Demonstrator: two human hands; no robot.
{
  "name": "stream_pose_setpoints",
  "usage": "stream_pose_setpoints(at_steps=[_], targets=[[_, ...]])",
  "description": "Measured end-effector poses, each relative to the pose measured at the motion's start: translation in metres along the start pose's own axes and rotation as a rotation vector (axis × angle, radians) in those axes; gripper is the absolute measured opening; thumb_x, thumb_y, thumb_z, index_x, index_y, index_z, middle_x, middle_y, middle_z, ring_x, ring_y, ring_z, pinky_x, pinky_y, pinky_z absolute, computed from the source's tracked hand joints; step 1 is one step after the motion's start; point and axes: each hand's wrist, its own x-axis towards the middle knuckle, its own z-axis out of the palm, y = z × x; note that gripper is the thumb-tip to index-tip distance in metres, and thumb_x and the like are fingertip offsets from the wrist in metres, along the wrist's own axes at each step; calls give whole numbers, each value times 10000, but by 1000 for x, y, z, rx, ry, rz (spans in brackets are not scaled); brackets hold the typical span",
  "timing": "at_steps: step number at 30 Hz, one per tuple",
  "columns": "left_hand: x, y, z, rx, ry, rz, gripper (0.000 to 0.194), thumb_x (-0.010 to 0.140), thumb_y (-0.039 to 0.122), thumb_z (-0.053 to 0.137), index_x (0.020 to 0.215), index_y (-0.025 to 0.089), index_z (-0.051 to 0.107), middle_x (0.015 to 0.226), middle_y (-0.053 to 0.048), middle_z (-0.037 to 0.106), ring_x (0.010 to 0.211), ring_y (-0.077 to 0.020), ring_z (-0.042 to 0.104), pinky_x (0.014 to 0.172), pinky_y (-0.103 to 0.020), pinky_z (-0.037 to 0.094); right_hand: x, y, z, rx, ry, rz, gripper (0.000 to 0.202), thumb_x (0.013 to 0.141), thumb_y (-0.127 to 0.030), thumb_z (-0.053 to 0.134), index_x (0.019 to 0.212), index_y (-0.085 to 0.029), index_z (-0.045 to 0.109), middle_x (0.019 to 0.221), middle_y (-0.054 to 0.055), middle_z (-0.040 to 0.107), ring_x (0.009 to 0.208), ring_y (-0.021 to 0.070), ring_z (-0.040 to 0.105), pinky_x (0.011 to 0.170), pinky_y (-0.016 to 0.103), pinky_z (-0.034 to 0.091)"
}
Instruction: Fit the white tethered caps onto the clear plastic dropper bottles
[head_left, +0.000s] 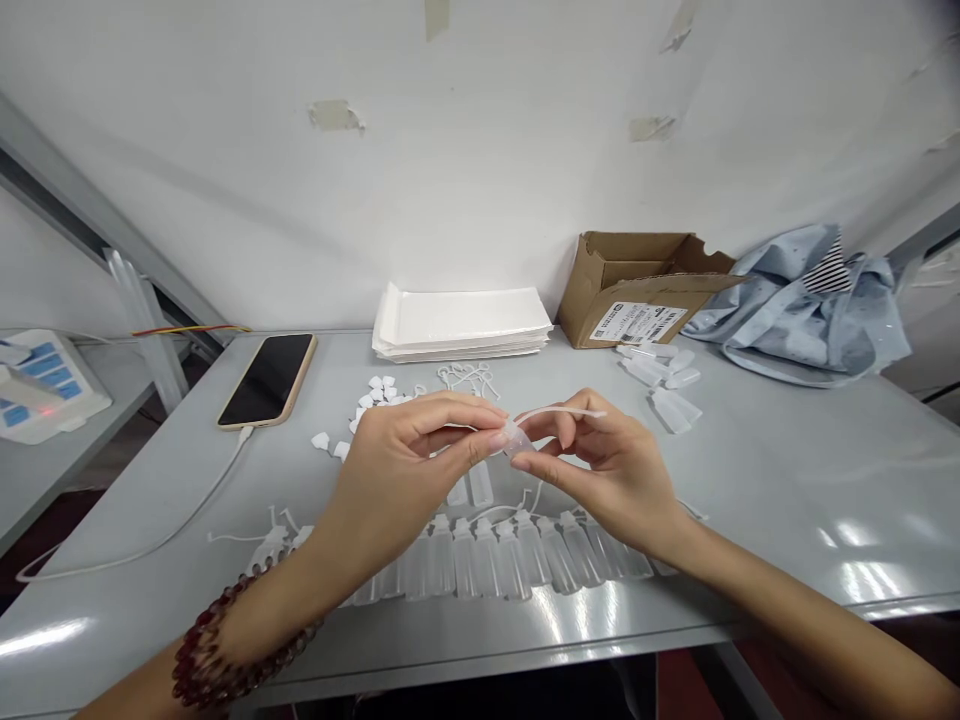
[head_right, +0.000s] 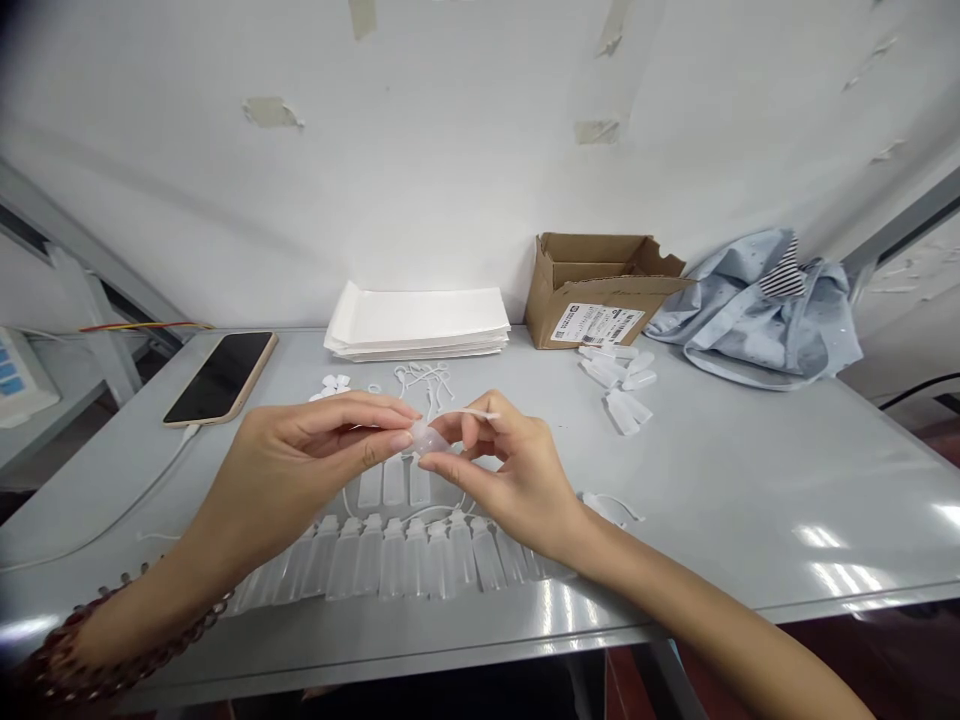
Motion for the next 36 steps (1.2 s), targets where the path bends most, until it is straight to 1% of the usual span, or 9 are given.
stream_pose_setpoints(at_steps=[4, 7, 11, 14, 18, 22, 27, 31, 36], targets=[[3, 0, -4, -11, -33, -122, 56, 732, 256, 759, 761, 214, 734, 782, 21, 745, 762, -126, 698, 696, -183, 589, 2, -2, 0, 122, -4, 147, 355, 720, -162, 767, 717, -217, 416, 853, 14, 689, 818, 148, 672, 641, 244, 557], [6, -2, -4, 24, -71, -146, 135, 730, 280, 759, 853, 232, 733, 798, 24, 748, 771, -132, 700, 695, -198, 591, 3, -2, 0, 214, 6, 232, 403, 687, -174, 793, 745, -221, 397, 840, -2, 686, 737, 128, 666, 583, 229, 529], [5, -5, -4, 211, -96, -27, 136, 781, 314, 705, 900, 252, 726, 875, 17, 739, 790, -150, 686, 650, -235, 583, 7, -3, -2, 334, -15, 375, 495, 655, -212, 817, 804, -239, 346, 796, -27, 677, 663, 126, 653, 558, 243, 499], [0, -9, -4, 404, -91, 133, 289, 819, 317, 663, 1098, 241, 656, 1000, -10, 705, 763, -147, 657, 636, -272, 571, 9, -4, -4, 365, -18, 442, 543, 642, -236, 824, 846, -251, 321, 811, -28, 682, 631, 133, 648, 552, 256, 479], [-7, -17, -1, 598, -104, 400, 421, 811, 306, 689, 1189, 169, 564, 1110, -66, 637, 888, -170, 624, 796, -319, 553, 9, -2, -6, 388, -20, 470, 553, 648, -233, 821, 931, -257, 347, 794, -37, 695, 608, 128, 641, 608, 279, 493], [-10, -23, 7, 675, -94, 525, 489, 797, 274, 712, 1211, 125, 499, 1097, -92, 617, 961, -187, 601, 832, -316, 540, 8, 1, -6, 416, -39, 491, 556, 664, -224, 812, 1013, -257, 379, 809, -24, 709, 692, 160, 683, 634, 291, 521], [-9, -28, 12, 726, -66, 541, 489, 798, 272, 708, 1206, 124, 482, 1097, -103, 615, 986, -204, 595, 836, -337, 540, 9, 1, -8, 411, -55, 500, 520, 678, -226, 804, 1034, -247, 426, 826, -10, 711, 726, 179, 703, 647, 298, 539], [-8, -30, 13, 740, -29, 518, 480, 795, 275, 693, 1199, 118, 488, 1064, -106, 621, 963, -213, 606, 804, -343, 547, 9, 0, -11, 409, -98, 449, 321, 827, -392, 667, 1046, -220, 506, 848, 40, 721, 818, 198, 704, 663, 297, 545], [-7, -31, 13, 740, 3, 481, 512, 768, 270, 678, 1217, 156, 460, 1067, -94, 619, 937, -217, 611, 766, -350, 547, 10, 1, -13, 513, -131, 447, 325, 900, -475, 531, 1032, -186, 602, 892, 75, 718, 868, 201, 693, 690, 295, 544]])
